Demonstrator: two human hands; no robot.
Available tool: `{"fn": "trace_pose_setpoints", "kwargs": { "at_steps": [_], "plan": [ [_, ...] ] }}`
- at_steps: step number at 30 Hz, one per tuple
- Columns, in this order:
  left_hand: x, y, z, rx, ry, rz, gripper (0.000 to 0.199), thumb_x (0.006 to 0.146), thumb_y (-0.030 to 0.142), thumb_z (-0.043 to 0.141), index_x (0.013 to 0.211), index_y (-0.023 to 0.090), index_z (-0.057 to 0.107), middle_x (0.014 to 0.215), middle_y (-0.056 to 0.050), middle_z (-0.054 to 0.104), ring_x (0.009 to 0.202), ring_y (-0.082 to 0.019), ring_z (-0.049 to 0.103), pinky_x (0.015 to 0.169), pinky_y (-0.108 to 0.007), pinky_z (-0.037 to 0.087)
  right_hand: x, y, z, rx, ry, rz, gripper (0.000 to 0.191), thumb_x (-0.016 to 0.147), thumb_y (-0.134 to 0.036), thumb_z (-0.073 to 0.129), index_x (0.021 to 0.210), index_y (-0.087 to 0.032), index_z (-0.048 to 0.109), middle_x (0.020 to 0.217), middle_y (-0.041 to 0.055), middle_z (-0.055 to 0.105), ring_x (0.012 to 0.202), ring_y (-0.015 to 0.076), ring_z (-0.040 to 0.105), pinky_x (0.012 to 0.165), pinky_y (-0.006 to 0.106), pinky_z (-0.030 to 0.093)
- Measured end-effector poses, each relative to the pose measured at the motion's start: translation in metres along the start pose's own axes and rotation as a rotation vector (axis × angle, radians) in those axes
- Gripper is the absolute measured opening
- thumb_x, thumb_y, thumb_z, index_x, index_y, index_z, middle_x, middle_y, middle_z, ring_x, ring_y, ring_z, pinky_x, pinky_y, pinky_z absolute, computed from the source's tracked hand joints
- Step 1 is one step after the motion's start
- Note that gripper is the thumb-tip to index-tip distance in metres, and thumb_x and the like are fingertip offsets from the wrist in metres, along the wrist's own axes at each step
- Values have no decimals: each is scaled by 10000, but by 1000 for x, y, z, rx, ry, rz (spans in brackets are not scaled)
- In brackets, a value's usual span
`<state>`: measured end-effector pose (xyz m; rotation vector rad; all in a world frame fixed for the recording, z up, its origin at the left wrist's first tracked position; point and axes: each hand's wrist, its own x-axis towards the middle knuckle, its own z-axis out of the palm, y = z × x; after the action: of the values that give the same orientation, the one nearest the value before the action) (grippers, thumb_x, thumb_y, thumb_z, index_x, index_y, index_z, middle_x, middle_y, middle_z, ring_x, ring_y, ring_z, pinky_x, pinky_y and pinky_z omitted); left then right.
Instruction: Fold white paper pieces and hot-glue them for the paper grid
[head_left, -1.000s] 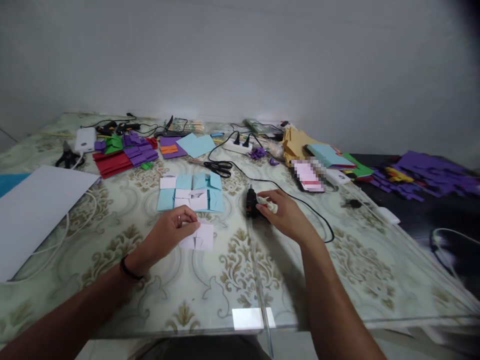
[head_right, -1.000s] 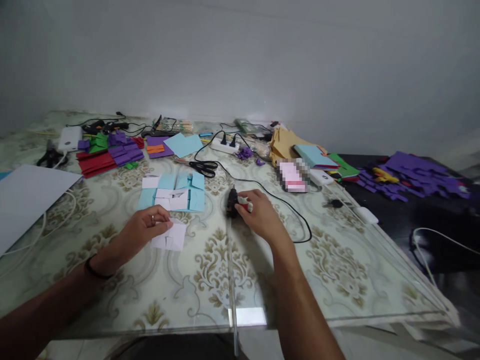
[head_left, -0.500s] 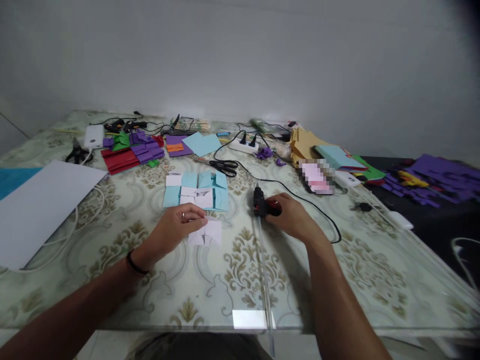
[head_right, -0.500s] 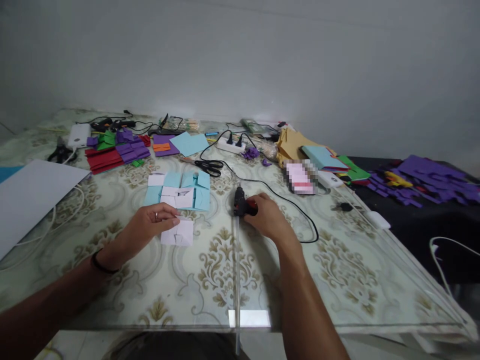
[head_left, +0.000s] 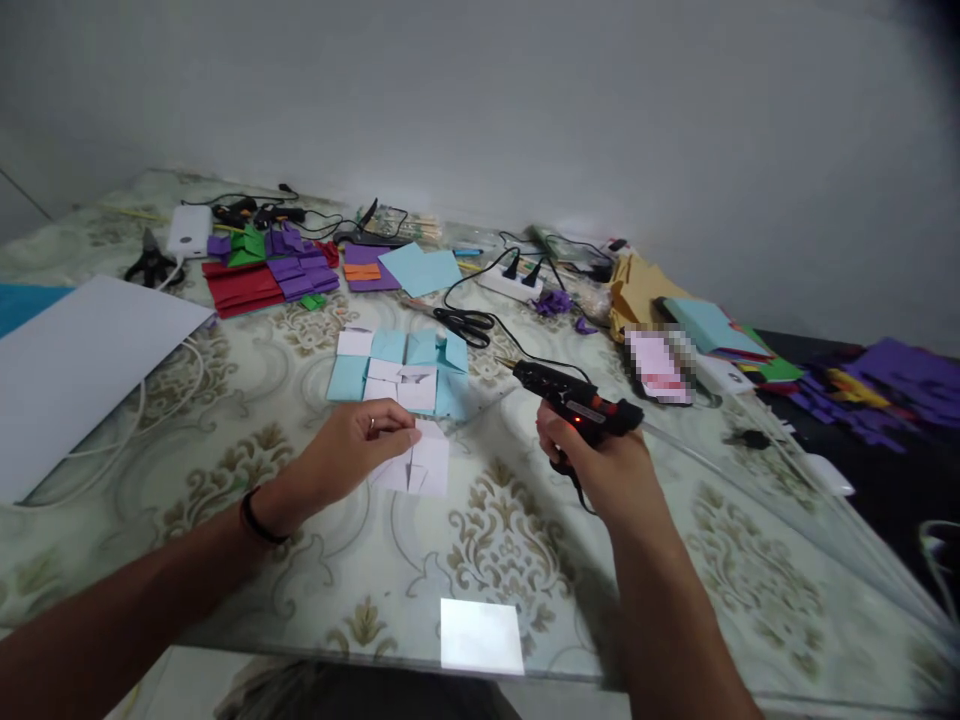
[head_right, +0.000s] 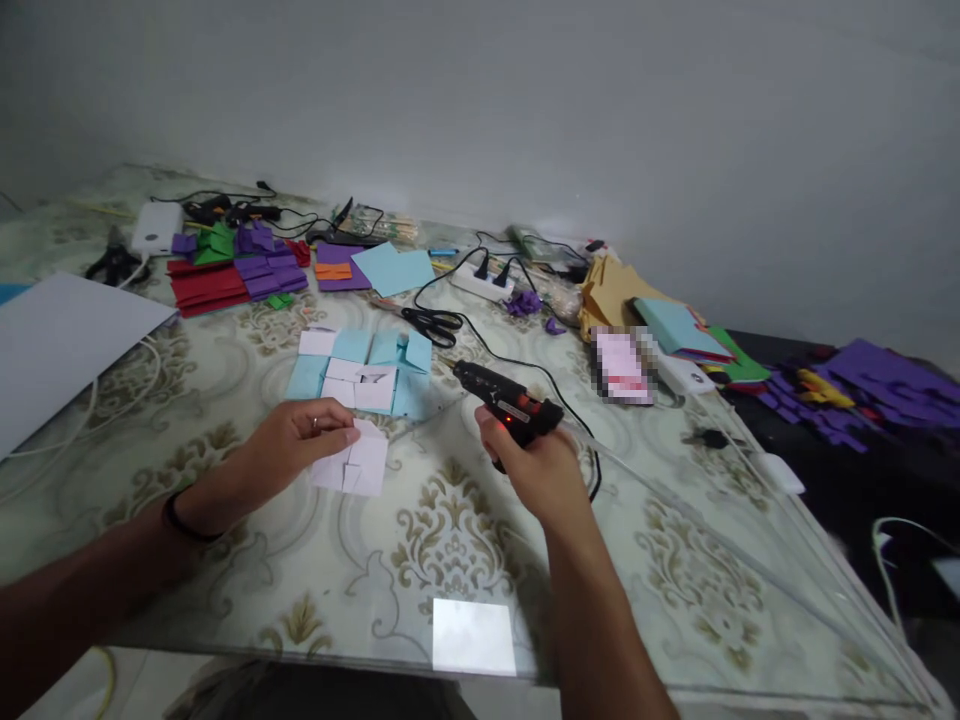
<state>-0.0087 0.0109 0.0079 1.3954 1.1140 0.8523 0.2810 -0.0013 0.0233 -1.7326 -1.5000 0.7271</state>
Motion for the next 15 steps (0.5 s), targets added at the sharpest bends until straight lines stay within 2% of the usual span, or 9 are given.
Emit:
{"fn": "trace_pose_setpoints", "kwargs": {
  "at_steps": [5,7,10,12,15],
  "plan": [
    [0,1,-1,25,-8,-14,203,822,382,732,800,184,696,742,0,725,642,-133,595,575,-233,404,1,-3,-2,43,99,85,358,862,-550,674,743,-213,676,664,44,665,569,184,577,510,291,463],
    [0,2,-2,73,-30,-9,191,828,375,715,796,188,690,766,-12,741,672,-153,630,602,-248,433,3,-4,-1,17,82,140,391,851,-585,668,750,-208,693,729,55,697,597,186,597,507,282,473],
    [1,0,-4,188,-76,34,138,833,328,689,802,194,696,937,-62,792,879,-223,714,794,-318,519,5,-4,3,-61,-9,166,451,872,-625,615,715,-210,692,790,67,729,695,216,665,551,288,498],
    [2,-3,-5,242,-106,48,111,837,300,669,792,198,680,1045,-88,796,1022,-264,723,920,-371,518,5,-5,7,-81,-41,167,473,889,-642,586,719,-214,697,804,70,740,763,240,701,574,292,502],
    [2,-8,-4,233,-150,20,131,871,317,648,803,205,644,1140,-117,780,1150,-299,706,997,-418,503,5,-7,10,-60,-58,159,472,901,-638,568,739,-216,702,795,69,750,784,252,720,580,295,502]
  ]
}}
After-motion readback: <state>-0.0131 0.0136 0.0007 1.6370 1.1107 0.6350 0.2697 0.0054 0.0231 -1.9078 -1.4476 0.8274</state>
